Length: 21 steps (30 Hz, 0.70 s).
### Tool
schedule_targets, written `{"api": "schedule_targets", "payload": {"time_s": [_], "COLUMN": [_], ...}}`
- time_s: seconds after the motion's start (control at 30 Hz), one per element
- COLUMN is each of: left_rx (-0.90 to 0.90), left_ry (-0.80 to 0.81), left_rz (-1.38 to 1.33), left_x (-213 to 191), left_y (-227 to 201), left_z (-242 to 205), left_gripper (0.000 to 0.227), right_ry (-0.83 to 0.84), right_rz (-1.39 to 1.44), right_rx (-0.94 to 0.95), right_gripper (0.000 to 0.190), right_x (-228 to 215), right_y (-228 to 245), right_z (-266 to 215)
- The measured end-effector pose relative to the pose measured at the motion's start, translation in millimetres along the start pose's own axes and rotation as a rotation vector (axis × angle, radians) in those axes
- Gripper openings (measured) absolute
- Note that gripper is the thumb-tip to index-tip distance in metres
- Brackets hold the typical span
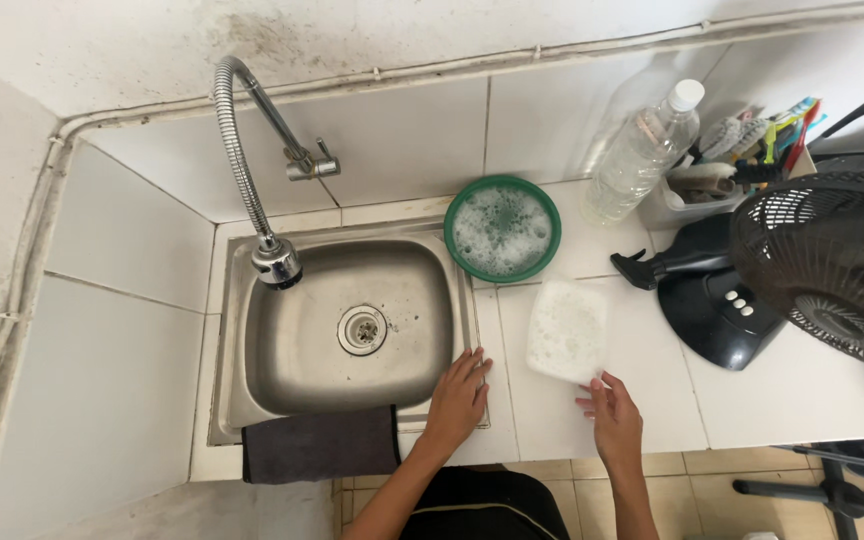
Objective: The person washes a pair of black shoes by hand in a sink using a bowl of soapy water and a plastic container to rinse the insoles and the shoe exteriors.
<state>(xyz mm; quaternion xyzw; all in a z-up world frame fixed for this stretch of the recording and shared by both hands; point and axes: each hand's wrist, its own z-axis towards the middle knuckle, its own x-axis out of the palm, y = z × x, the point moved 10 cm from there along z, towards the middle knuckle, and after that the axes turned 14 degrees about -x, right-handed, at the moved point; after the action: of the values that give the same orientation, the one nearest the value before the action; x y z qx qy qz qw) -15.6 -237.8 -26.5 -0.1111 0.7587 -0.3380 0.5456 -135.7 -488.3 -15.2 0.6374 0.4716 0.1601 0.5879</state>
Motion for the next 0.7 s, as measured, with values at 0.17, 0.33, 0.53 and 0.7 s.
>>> {"api": "schedule_targets", "payload": {"time_s": [0.17,0.33,0.53,0.7], "left_rx": [0.067,0.103,0.058,0.007], "left_ry": [-0.045,-0.107,-0.181,-0.12], "left_rz": [0.047,0.041,0.062,-0.013], "left_x": [-2,-1,9,37], "left_y": [-5,-14,-27,-45], "left_z": [-16,-38,-49,-60], "left_gripper": [0.045,0.039,0.045,0.031], "right_ry": [0.039,0.096,0.084,0.273], "right_rz": [0.013,-0.096,-0.022,-0.155], "right_rx": [0.04,0.044,-0.077,-0.16], "right_gripper": [0.057,0.059,0.042,0.032], "right_x": [6,6,-1,-11], "right_y": [-5,-11,-22,-48], "right_z": [5,6,16,-6]}}
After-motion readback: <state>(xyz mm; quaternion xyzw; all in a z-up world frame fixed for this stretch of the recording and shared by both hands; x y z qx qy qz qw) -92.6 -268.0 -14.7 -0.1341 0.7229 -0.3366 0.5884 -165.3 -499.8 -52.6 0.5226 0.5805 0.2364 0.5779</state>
